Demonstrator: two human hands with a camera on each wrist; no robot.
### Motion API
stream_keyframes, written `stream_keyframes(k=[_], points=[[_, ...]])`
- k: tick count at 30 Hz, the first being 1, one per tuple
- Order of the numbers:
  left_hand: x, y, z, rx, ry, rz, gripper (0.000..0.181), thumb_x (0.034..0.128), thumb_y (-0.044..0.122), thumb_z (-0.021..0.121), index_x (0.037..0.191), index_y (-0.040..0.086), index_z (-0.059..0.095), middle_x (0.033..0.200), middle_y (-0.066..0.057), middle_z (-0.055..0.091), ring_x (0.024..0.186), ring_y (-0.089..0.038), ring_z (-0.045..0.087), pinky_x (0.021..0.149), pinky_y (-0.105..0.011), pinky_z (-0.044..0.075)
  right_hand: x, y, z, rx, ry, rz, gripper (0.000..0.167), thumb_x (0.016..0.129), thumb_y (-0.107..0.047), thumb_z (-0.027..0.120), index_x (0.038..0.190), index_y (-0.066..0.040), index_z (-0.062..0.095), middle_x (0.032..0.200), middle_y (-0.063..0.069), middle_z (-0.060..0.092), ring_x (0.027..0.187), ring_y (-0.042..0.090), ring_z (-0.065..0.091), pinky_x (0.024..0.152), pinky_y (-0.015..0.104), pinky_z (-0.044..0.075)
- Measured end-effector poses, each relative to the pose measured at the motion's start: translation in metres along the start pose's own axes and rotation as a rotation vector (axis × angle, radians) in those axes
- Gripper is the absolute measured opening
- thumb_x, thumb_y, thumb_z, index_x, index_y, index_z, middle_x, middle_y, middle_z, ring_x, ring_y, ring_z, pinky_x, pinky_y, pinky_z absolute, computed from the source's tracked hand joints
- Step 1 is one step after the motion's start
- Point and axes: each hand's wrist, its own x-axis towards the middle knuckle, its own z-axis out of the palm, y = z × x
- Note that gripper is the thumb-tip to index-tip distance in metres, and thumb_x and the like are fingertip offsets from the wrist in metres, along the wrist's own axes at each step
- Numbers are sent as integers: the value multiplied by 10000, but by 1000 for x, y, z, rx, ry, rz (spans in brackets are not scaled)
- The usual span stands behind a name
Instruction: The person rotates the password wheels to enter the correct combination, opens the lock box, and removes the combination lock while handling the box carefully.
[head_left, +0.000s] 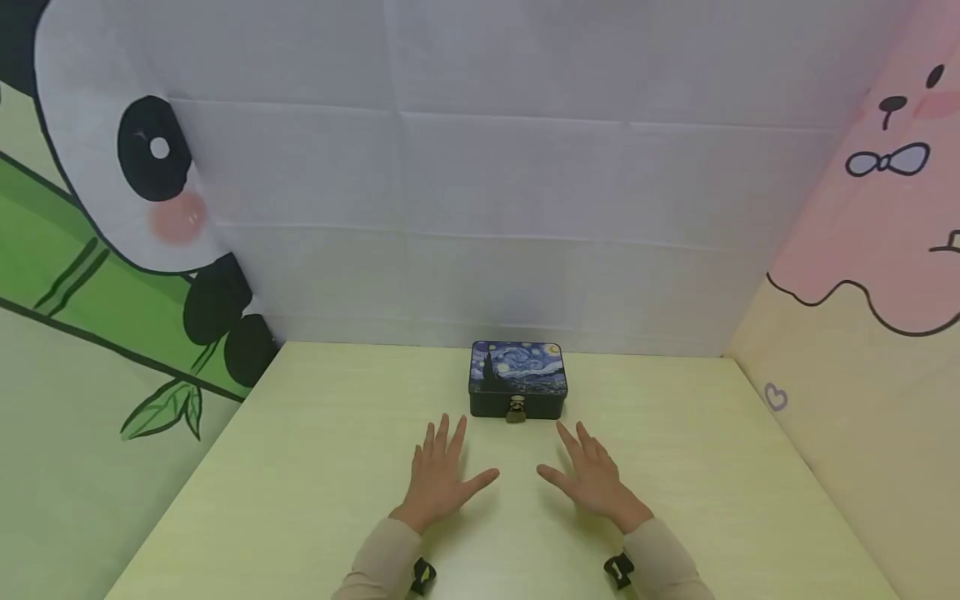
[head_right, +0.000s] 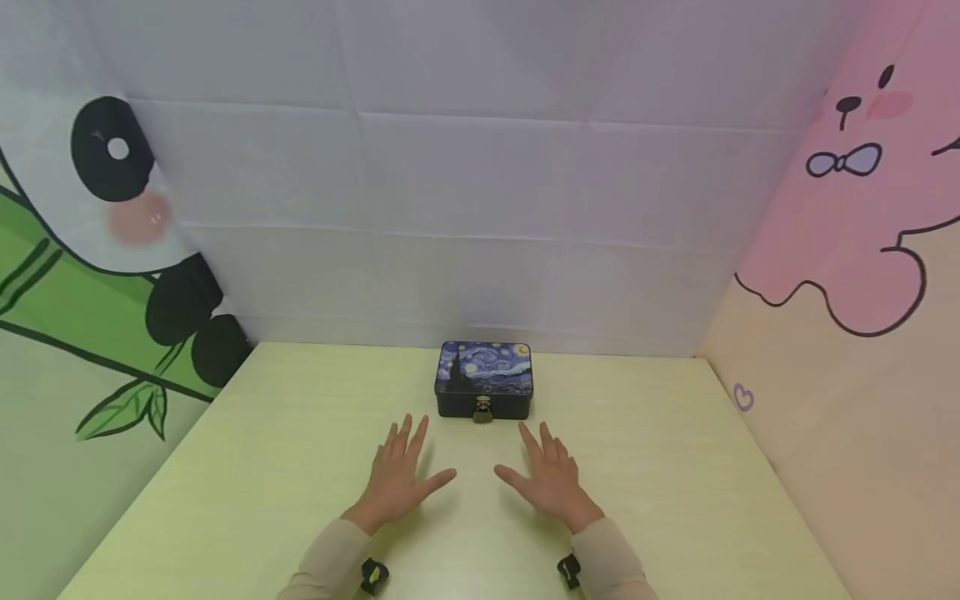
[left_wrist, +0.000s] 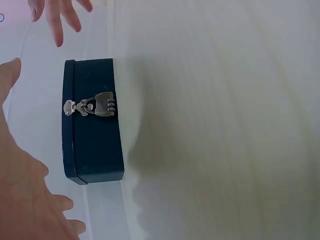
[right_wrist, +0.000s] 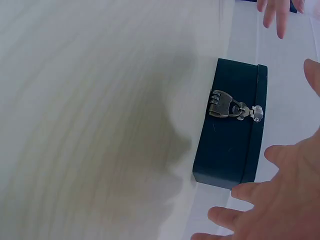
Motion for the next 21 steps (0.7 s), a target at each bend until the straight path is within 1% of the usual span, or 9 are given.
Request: stream_keyframes(k=[2,4,6,9,13,16,19,21], points=[[2,0,3,-51,11,7,1000,871,643,622,1569,30,253,1594,-285,187,1443,-518,144,1119,-716,208,4,0,2,48,-18,23,854,966,-548,559,1594,-89,206,1608,293,103,1408,589,121,1073,787,155],[5,1,7,-126,19,0,996,883,617,632,1567,10,239,1592,-287,187,1441,-520,142,1113,-715,224,8,0,4,114,-26,46,854,971,-536,560,1597,-87,191,1609,289,99,1411,587,107,1059,801,158],[8,4,9,-222,18,-22,988,895,591,641,1571,8,219,1596,-279,178,1447,-510,132,1111,-715,233,12,-1,6,184,-31,65,850,977,-512,564,1594,-68,185,1605,295,107,1417,580,94,1059,803,153],[13,10,12,-372,12,-78,974,913,564,641,1579,16,187,1601,-270,157,1455,-487,117,1099,-726,240,17,-1,9,271,-29,87,835,989,-486,557,1587,-39,183,1598,293,140,1432,549,96,1088,774,152],[22,18,17,-533,42,-120,919,945,520,618,1563,-18,203,1573,-294,194,1438,-487,162,1109,-708,243,24,-2,14,352,-1,108,783,1009,-442,541,1572,-9,212,1587,285,194,1442,506,144,1115,731,184],[29,22,23,-609,74,-135,873,963,497,597,1538,-57,243,1539,-315,246,1417,-494,214,1124,-680,247,30,-3,17,405,36,108,727,1021,-376,546,1551,20,246,1563,307,233,1428,501,201,1116,708,226],[36,26,32,-659,95,-148,820,983,456,583,1517,-83,271,1515,-329,275,1407,-494,240,1137,-659,243,37,-3,20,485,65,107,684,1023,-304,556,1535,40,261,1551,314,253,1410,506,243,1113,680,276],[40,29,38,-686,110,-169,761,996,404,577,1508,-83,293,1505,-323,298,1401,-489,263,1138,-649,254,41,-2,23,549,81,114,668,1020,-276,565,1530,40,270,1546,310,266,1399,506,269,1108,658,312]])
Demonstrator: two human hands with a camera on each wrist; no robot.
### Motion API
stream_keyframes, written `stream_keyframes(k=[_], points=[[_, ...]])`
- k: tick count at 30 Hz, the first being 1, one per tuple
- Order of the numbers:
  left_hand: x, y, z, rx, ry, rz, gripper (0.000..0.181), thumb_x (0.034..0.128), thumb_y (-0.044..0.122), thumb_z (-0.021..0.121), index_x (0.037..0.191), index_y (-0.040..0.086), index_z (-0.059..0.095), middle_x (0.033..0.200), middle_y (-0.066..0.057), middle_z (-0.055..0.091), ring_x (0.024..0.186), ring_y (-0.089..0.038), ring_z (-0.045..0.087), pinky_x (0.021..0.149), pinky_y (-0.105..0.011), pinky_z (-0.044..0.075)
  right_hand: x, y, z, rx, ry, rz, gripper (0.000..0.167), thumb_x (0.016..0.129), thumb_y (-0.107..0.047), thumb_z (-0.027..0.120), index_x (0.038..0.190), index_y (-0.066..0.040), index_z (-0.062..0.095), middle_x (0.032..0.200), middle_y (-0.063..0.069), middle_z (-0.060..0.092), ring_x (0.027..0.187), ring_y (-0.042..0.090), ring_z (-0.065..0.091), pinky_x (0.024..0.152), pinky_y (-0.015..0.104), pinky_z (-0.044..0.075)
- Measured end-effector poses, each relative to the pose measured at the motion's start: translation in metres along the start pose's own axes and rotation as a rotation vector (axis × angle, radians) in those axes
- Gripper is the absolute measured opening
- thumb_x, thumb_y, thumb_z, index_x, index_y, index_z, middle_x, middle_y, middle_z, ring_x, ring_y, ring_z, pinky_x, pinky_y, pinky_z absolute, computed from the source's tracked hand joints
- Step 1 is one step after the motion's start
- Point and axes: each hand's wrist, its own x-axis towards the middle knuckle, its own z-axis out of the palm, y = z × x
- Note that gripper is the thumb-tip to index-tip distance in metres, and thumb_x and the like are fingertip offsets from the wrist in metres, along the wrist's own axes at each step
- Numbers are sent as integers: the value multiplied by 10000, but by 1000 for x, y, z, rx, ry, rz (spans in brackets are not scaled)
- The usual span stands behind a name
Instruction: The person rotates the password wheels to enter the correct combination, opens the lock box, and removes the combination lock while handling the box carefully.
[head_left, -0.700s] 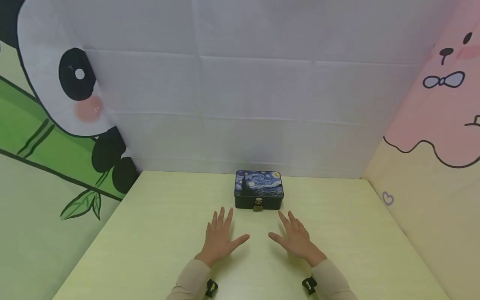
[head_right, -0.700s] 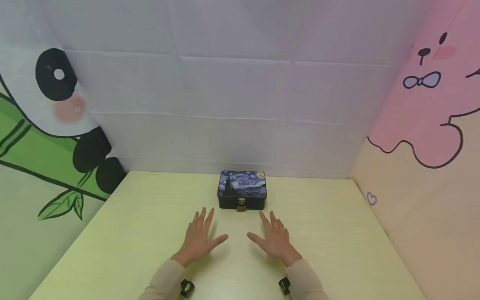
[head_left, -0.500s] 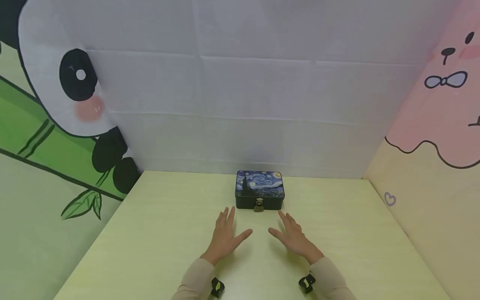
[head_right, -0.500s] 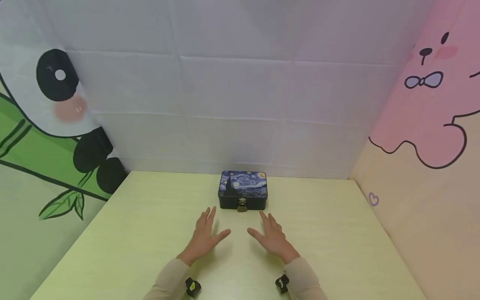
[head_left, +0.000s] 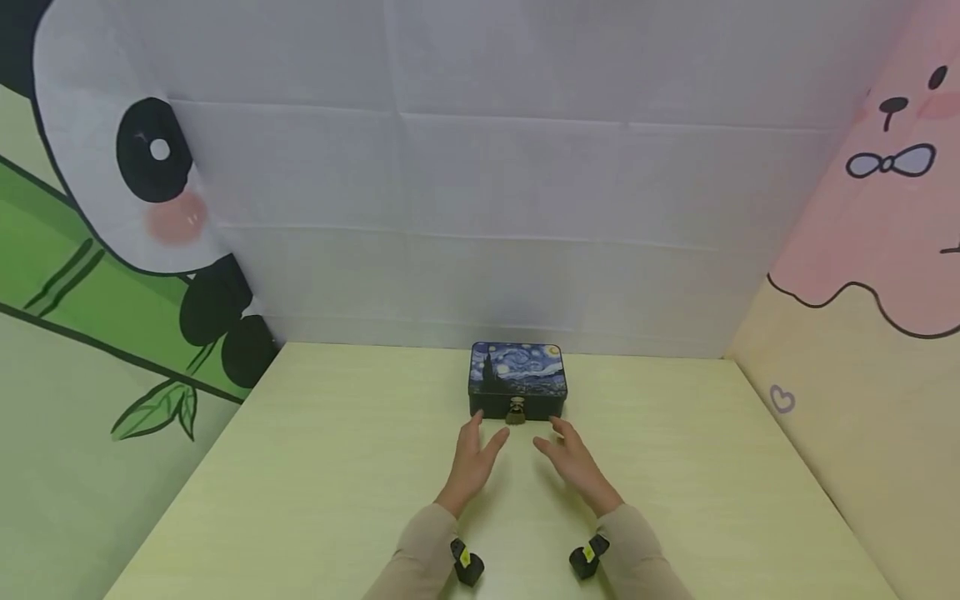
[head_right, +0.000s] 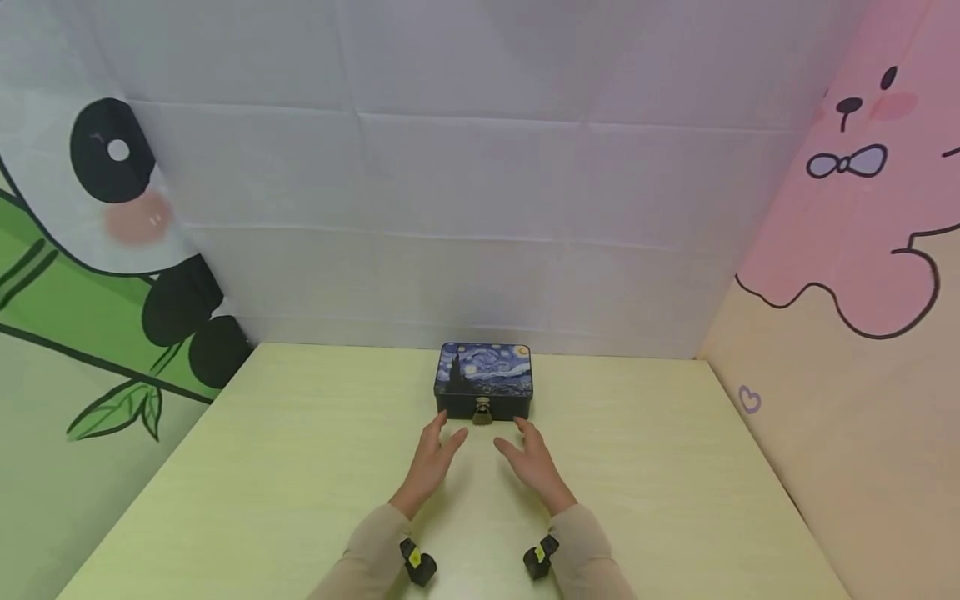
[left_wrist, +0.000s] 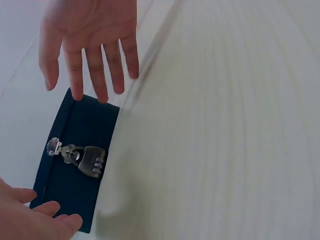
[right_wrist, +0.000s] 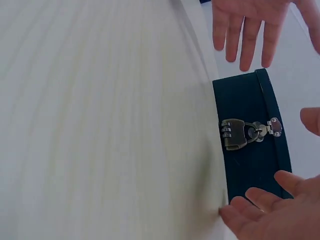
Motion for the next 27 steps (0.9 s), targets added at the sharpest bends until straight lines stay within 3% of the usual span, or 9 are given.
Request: stream_keyframes(k=[7,15,27], points=[[14,0,17,-137,81,-85,594,1003,227,559,1442,-132,381,1449,-319,395,1344,-471,376,1115,-581,352,16,4,11,215,52,8,582,1023,-168,541,1481,101,304,1499,340,319,1357,489,348,1100,601,367],[25,-9,30,-243,156,-152,472,1000,112,532,1356,-187,449,1380,-352,477,1289,-461,458,1053,-517,453,32,9,27,297,127,10,506,1003,-95,526,1410,163,371,1425,373,402,1284,476,448,1039,554,455],[36,-8,35,-304,185,-135,353,968,58,530,1236,-167,571,1245,-307,601,1110,-397,593,907,-426,565,46,12,34,346,116,-10,456,1006,-62,502,1378,185,407,1370,356,470,1259,451,477,1007,509,495]])
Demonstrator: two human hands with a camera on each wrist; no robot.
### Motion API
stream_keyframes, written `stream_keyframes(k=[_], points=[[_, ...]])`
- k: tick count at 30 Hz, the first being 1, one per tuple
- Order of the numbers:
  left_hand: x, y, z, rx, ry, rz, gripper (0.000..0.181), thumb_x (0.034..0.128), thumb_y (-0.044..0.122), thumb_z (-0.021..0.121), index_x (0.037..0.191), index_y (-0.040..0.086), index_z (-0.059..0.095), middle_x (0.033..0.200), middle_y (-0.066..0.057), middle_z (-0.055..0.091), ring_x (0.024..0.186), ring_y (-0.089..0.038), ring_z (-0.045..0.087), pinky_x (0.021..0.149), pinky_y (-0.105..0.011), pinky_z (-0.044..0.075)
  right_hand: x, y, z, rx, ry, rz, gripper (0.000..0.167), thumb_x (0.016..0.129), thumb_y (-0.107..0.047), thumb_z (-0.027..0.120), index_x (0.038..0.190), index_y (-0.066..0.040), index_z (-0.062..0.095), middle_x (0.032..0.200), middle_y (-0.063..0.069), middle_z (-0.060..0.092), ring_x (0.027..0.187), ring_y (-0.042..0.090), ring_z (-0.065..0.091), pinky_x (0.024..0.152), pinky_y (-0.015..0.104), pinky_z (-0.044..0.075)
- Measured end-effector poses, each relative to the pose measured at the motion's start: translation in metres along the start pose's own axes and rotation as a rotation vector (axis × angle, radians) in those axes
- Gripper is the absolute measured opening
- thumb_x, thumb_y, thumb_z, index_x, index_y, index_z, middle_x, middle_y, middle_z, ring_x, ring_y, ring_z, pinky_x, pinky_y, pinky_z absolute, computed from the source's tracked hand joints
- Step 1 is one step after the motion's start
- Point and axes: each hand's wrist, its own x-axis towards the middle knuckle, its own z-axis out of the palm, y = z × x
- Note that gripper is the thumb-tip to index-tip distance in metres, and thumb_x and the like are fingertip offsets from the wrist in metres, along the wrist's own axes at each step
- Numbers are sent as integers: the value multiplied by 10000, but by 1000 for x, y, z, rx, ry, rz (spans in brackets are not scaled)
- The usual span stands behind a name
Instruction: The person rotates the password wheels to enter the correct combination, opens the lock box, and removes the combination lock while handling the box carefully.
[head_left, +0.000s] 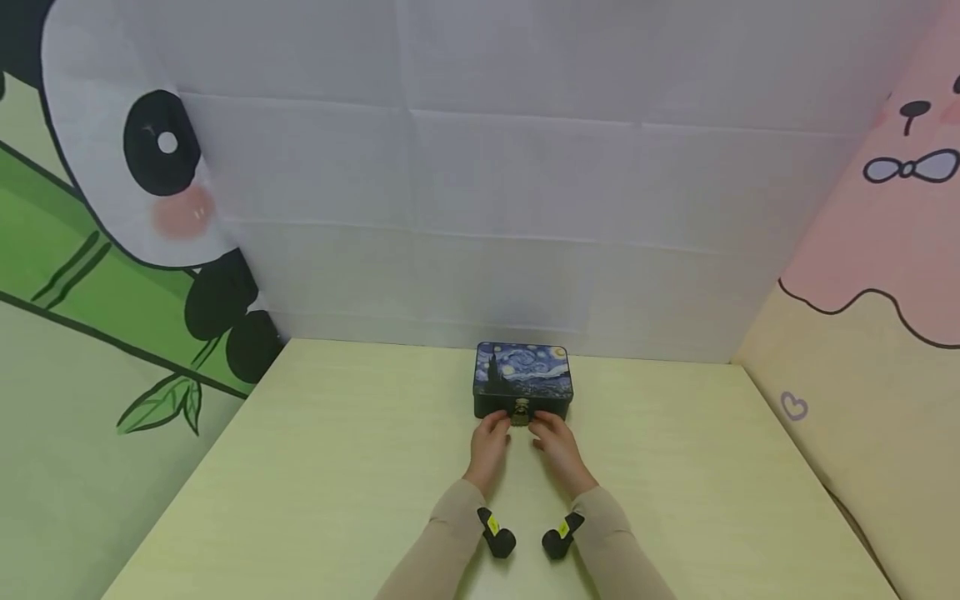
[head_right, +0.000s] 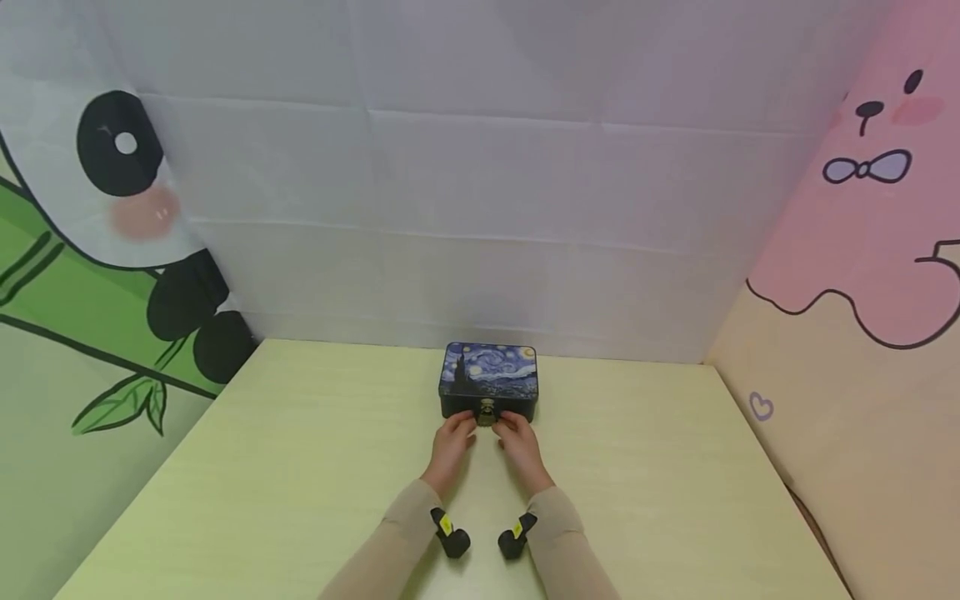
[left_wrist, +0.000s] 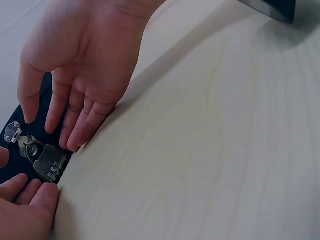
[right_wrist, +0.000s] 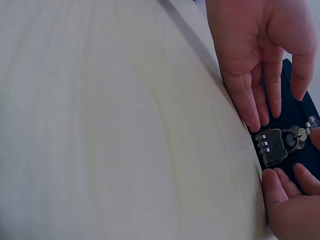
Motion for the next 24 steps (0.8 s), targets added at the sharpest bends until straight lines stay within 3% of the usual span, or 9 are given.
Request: stream_keyframes(k=[9,19,24], points=[[1,-4,1,36,-3,26,299,965,30,549,1184,-157,626,1209,-281,637,1029,-364,646,863,-382,586,-2,-2,1,-32,-5,-8,438,1003,-62,495,1352,199,448,1358,357,489,1239,455,495,1006,514,493],[-2,-4,-2,91,-18,56,292,951,-4,548,1179,-166,630,1188,-290,644,940,-328,659,791,-324,579,-1,2,1,-47,-1,36,433,994,-53,485,1355,186,476,1375,335,503,1218,439,536,1013,483,495],[0,-6,-3,93,-21,67,264,947,-11,564,1150,-154,655,1152,-271,666,891,-283,669,759,-274,572,0,3,-1,-62,4,19,418,982,-58,512,1334,168,517,1372,315,518,1176,381,572,968,422,527]])
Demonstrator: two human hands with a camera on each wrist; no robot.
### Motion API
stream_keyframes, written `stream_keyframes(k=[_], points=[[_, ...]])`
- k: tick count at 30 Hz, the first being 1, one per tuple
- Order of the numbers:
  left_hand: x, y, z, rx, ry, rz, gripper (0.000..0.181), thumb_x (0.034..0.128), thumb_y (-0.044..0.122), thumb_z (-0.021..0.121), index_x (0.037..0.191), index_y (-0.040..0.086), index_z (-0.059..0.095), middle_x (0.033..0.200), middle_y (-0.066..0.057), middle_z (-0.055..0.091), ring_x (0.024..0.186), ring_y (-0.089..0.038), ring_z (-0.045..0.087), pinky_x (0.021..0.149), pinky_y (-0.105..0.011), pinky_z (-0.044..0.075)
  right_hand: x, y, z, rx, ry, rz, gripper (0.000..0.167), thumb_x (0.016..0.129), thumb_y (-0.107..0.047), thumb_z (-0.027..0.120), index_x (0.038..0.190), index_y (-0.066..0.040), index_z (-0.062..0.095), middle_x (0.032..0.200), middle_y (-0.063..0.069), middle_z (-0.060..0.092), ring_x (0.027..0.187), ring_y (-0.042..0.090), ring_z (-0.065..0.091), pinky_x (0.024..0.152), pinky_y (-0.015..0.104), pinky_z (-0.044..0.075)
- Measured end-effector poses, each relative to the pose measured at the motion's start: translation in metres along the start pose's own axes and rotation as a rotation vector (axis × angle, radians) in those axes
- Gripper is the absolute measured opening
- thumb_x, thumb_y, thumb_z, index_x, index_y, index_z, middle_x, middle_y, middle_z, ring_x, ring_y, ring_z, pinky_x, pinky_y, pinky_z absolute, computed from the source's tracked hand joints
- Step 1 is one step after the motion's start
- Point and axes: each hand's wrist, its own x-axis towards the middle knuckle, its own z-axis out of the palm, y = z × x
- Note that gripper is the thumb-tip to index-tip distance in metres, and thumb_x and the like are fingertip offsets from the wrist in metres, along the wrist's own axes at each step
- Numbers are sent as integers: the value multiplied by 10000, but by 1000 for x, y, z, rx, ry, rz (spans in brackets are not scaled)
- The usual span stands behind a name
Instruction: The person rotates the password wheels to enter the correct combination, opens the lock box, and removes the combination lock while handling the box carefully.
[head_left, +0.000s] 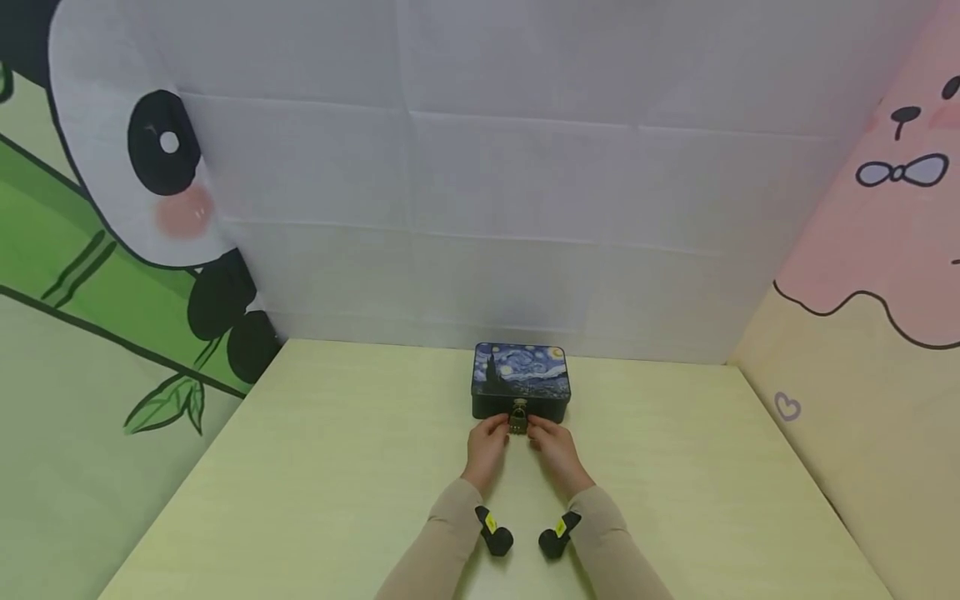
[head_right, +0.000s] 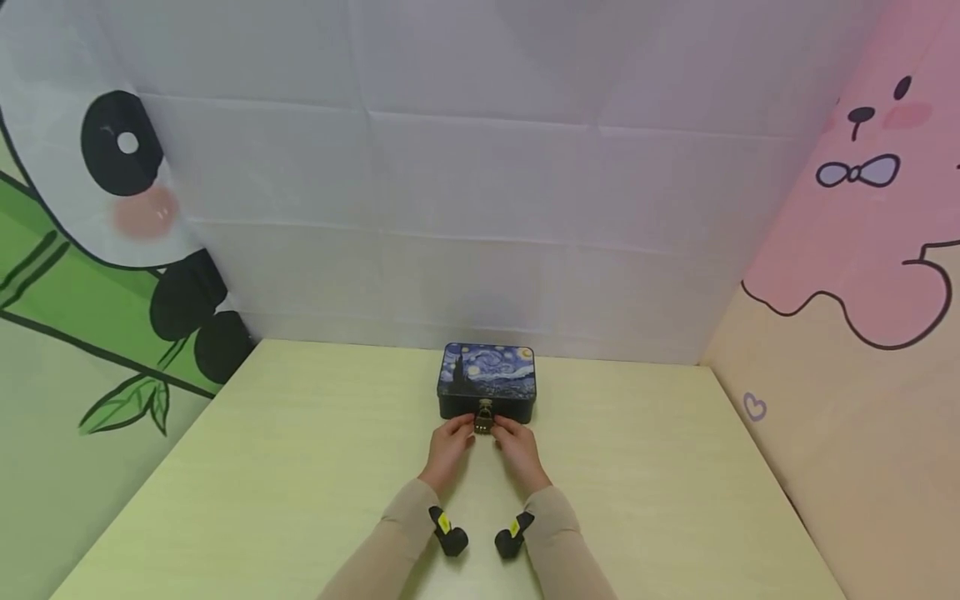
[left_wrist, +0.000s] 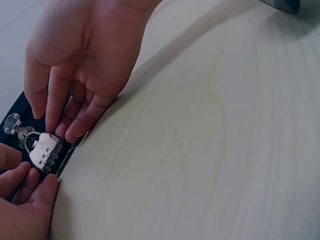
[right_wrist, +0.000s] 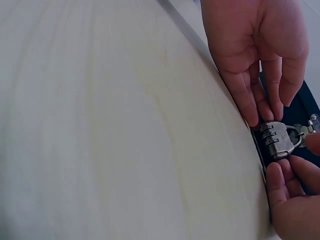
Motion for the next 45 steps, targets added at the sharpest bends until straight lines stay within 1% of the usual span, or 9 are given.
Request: stream_keyframes(k=[5,12,14,19,20,21,24,31,45], points=[[1,-4,-3,-23,-8,-1,251,940,-12,584,1128,-159,662,1096,-266,684,813,-194,666,714,-219,566,-2,-1,1,32,-8,-8,392,974,-28,523,1302,187,534,1311,326,559,1045,259,626,872,315,563],[1,-8,-6,-142,-34,-33,226,953,-46,593,1131,-171,657,1100,-284,679,834,-181,687,728,-246,604,-3,1,2,128,-27,-16,356,981,20,508,1272,224,527,1141,275,645,820,95,610,741,203,559],[-4,2,-9,-144,-43,-30,225,951,-55,596,1125,-189,646,1081,-301,676,825,-226,698,740,-295,615,-3,1,1,143,-31,-13,348,986,20,511,1267,224,530,1098,242,659,813,99,603,725,199,555],[-4,2,-11,-142,-46,-21,227,944,-36,629,1118,-179,655,1067,-294,681,788,-255,700,719,-320,619,0,2,1,192,-42,-1,337,989,28,513,1262,225,526,977,142,670,790,116,613,693,209,564],[-2,-3,-10,-148,-46,-17,229,942,-26,639,1118,-171,661,1067,-287,684,776,-237,698,704,-305,617,1,2,1,207,-45,0,334,986,37,511,1261,228,522,954,118,666,777,112,614,683,207,565],[1,-9,-9,-154,-45,-23,229,942,-16,647,1120,-159,668,1072,-278,687,773,-216,695,696,-292,615,1,3,1,223,-50,3,337,986,41,510,1266,229,514,941,116,662,771,111,616,679,209,566],[0,-10,-10,-179,-57,-32,237,946,-24,640,1133,-167,658,1089,-291,678,782,-212,686,704,-315,618,1,2,1,256,-65,8,354,978,55,510,1282,237,486,924,121,649,747,109,616,668,212,567],[-1,-7,-12,-213,-76,-53,246,942,-12,655,1150,-143,667,1089,-244,692,729,-81,637,645,-182,572,0,1,2,279,-80,5,369,956,82,537,1281,244,470,934,103,651,722,108,619,657,213,564],[1,-5,-13,-250,-83,-102,238,945,2,660,1156,-107,686,1126,-204,690,790,-88,647,682,-200,586,5,1,2,265,-59,5,330,927,96,563,1227,226,522,902,101,672,677,110,618,616,205,561]])
